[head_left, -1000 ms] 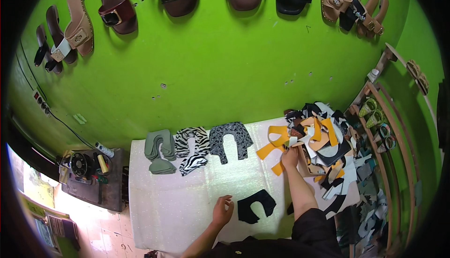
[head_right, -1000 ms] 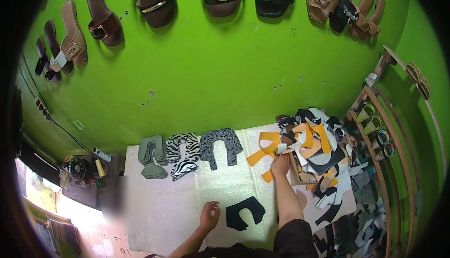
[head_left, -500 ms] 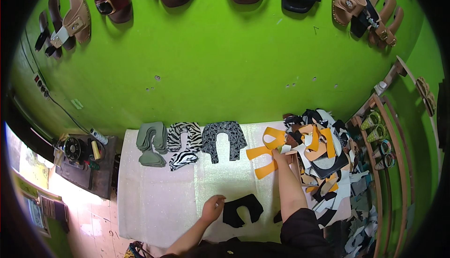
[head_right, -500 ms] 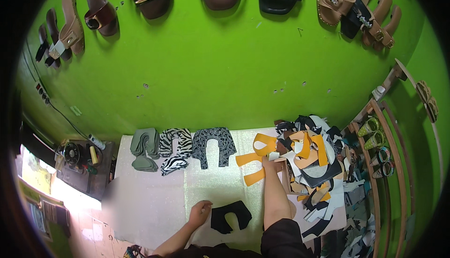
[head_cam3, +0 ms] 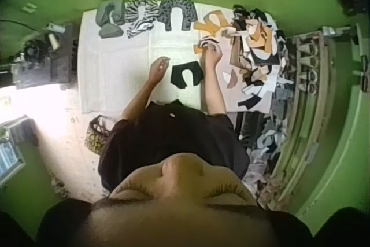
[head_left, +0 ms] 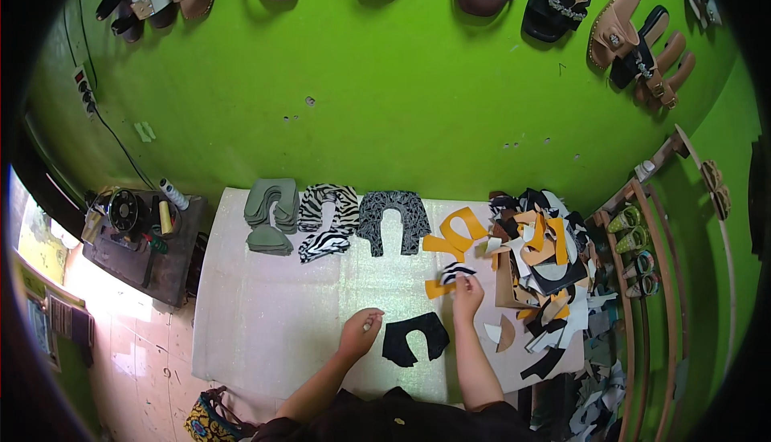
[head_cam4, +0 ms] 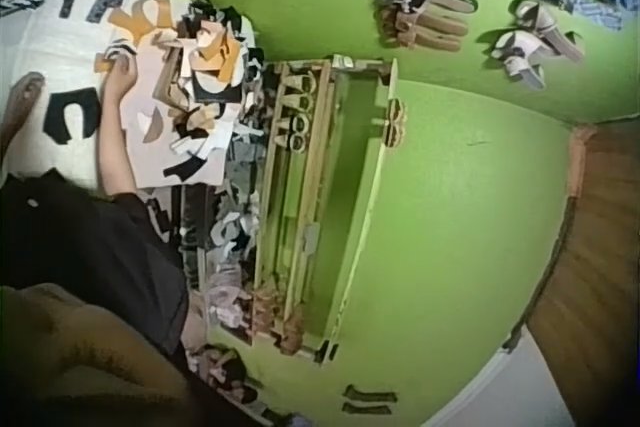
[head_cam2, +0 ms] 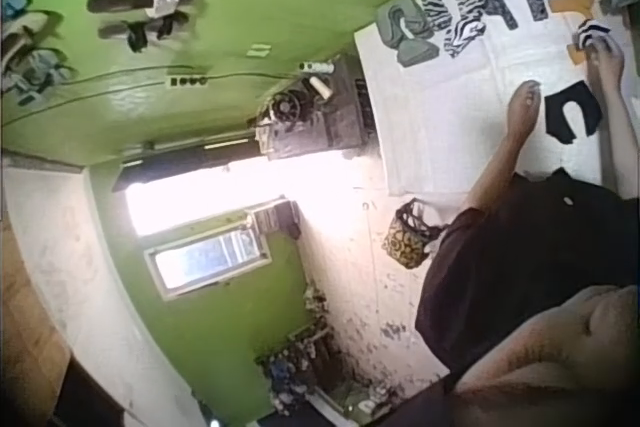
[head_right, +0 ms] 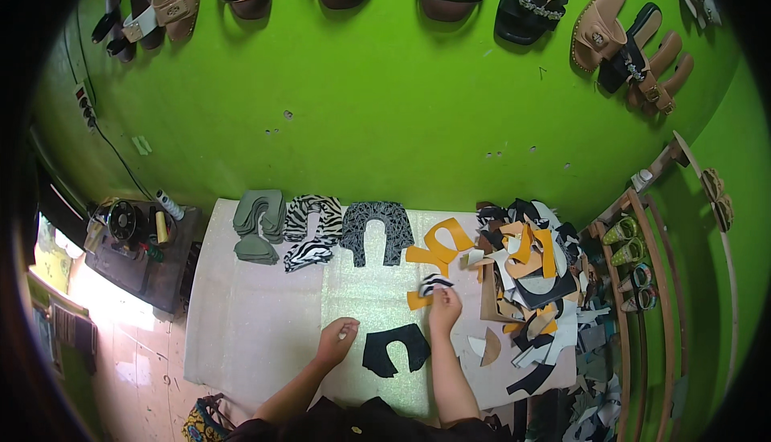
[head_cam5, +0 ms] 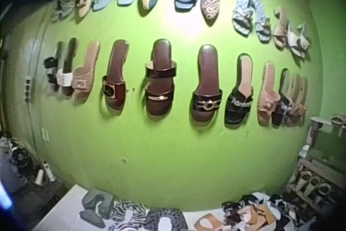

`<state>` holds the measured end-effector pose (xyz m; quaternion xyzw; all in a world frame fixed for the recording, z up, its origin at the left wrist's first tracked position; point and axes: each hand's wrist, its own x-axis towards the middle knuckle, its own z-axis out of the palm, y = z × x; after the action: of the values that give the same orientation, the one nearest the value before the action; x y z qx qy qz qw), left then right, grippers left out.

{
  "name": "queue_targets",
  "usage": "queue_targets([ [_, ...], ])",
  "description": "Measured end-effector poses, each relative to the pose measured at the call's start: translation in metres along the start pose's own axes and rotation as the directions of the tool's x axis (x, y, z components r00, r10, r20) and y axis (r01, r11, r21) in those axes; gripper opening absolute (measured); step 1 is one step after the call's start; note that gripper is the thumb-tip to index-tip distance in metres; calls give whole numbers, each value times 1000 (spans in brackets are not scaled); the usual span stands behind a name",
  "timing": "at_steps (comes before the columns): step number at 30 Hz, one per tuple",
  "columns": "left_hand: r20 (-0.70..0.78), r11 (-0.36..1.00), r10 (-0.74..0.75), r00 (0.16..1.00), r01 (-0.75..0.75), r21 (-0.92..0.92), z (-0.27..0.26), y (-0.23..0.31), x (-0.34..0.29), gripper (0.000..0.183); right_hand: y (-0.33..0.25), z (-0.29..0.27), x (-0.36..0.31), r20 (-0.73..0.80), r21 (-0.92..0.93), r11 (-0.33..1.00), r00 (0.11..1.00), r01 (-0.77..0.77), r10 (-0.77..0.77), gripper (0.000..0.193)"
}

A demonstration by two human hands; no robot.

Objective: Sorting and organizing various shoe upper components on a workbench.

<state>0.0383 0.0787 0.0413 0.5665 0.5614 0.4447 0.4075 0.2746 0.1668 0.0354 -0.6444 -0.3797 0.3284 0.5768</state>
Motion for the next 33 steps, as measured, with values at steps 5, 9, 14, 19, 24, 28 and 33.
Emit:
queue_targets([
  [5,-73,970,-31,997,12,-244,0,13,-4,28,-48,28,-76,473,235,893,848,-384,240,9],
  [9,-24,894,-119,993,96,-438,-25,6,-4,23,-58,50,-107,632,124,875,717,-468,294,10],
  [14,-56,954,-199,978,180,-242,-72,-21,14,24,-62,88,-107,604,137,900,755,-414,256,14],
  [19,-284,996,-81,955,86,3,-108,-16,53,33,-45,150,-79,595,-9,953,764,-302,247,14],
  [24,-389,943,103,916,35,331,-129,-27,72,46,-35,197,-44,541,-139,928,759,-346,364,12],
  [28,-148,817,145,978,-34,576,-143,-34,101,65,-16,227,-22,472,-127,899,772,-418,426,11],
  [33,39,781,62,997,-73,620,-150,-35,138,81,4,249,-19,421,-220,937,840,-270,341,17],
])
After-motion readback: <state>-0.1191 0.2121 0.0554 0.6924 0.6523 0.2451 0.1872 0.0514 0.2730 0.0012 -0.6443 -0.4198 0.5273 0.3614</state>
